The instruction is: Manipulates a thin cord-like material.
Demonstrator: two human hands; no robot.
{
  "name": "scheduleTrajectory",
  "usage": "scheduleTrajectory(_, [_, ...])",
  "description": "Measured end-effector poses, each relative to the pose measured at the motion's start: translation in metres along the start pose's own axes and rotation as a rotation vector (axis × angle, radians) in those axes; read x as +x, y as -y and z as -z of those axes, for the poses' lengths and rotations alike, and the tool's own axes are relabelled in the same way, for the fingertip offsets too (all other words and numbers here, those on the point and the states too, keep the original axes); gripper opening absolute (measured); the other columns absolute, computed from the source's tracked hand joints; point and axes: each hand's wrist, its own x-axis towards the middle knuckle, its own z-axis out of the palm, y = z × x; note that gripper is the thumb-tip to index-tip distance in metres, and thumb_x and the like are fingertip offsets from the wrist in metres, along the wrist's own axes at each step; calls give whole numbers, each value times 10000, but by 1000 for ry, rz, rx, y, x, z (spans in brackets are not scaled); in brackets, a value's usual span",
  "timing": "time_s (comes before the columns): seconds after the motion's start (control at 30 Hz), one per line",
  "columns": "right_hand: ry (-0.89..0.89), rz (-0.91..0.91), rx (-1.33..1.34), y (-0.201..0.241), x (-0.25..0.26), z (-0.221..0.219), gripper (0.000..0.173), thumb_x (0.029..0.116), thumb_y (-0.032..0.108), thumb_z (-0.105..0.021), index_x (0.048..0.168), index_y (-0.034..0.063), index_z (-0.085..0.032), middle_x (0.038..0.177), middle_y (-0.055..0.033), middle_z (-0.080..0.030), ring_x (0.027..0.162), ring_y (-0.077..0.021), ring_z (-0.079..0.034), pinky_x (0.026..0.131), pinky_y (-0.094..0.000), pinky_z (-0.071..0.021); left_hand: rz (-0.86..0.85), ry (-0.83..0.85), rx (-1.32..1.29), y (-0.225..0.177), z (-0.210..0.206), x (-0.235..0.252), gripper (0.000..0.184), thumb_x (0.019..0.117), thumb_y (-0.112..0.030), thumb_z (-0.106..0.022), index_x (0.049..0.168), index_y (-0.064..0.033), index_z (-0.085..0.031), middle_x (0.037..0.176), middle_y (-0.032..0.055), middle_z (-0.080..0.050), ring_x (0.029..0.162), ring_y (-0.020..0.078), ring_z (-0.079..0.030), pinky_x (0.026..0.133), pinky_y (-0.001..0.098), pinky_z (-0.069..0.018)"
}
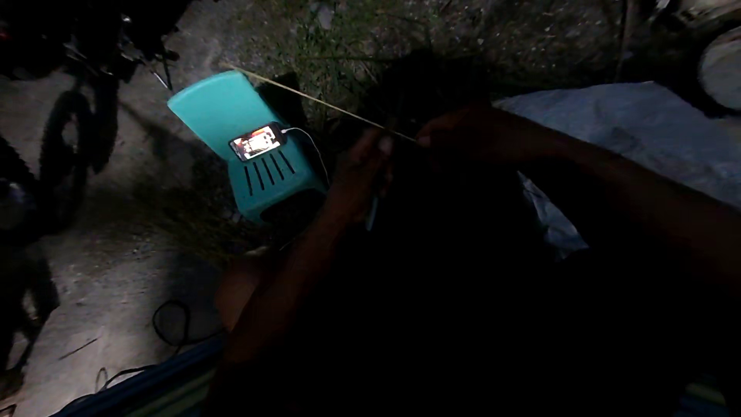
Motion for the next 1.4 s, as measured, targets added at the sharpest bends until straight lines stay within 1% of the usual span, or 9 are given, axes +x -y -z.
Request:
scheduleTrajectory(0.13, [30,-2,-54,2,-5,-6,301,1116,242,-409,1140,71,-655,723,-20,-660,511,-84,-595,455,-255,-524,84,-8,11,2,-9,-2,243,1096,-189,-426,1274,-95,-562,696,-61,-562,540,21,-523,494,168,-475])
scheduleTrajectory(0.27, [39,-4,-58,2,-15,-2,317,1115,235,-410,1150,60,-672,728,-25,-663,504,-90,-570,442,-258,-492,23,-185,-115,0,14,5,308,1111,-237,-387,1344,-116,-548,640,-67,-487,480,42,-476,453,188,-458])
scheduleTrajectory(0.47, [37,10,-3,2,-20,-9,316,1115,247,-410,1154,66,-667,725,-23,-668,491,-80,-569,434,-241,-493,69,-14,66,2,-18,-18,260,1090,-161,-438,1295,-92,-582,729,-63,-573,545,6,-519,507,159,-479])
scheduleTrajectory(0.67, [68,-10,43,1,-24,-10,335,1121,249,-389,1177,61,-661,743,-27,-666,492,-80,-561,422,-229,-469,35,-152,-50,3,-3,-9,312,1103,-206,-406,1363,-97,-539,643,-65,-516,483,26,-499,448,172,-468])
scheduleTrajectory(0.8, [78,62,26,-5,-21,-11,320,1114,216,-398,1147,46,-668,703,-18,-643,483,-63,-540,423,-218,-459,145,-11,8,3,-24,-20,221,1093,-166,-437,1255,-97,-572,715,-50,-564,538,18,-526,489,164,-481])
scheduleTrajectory(0.87, [92,13,-71,-1,-25,-5,313,1111,218,-416,1139,62,-686,699,-16,-624,507,-77,-534,460,-248,-468,133,-85,-36,-2,-7,-14,209,1100,-204,-402,1209,-130,-564,653,-74,-518,504,21,-494,474,172,-464])
scheduleTrajectory(0.97, [96,6,-100,-5,-35,7,285,1098,193,-448,1097,60,-700,672,-23,-604,469,-90,-519,416,-251,-455,-2,-236,-109,-12,39,-1,289,1114,-243,-350,1282,-145,-565,612,-98,-487,475,24,-468,461,182,-452])
scheduleTrajectory(1.13, [38,33,-90,-15,-51,23,275,1084,218,-464,1068,108,-715,608,31,-592,412,-43,-470,363,-213,-393,-73,-428,-185,-35,81,1,285,1130,-310,-326,1218,-163,-553,602,-84,-457,444,38,-450,436,191,-454])
scheduleTrajectory(1.4, [-38,-95,-357,-38,-93,68,270,1087,199,-455,1152,121,-706,715,-4,-614,472,-98,-500,406,-276,-423,123,-730,-84,-30,108,2,267,1111,-346,-412,1064,-137,-571,607,-63,-463,408,43,-409,373,195,-401])
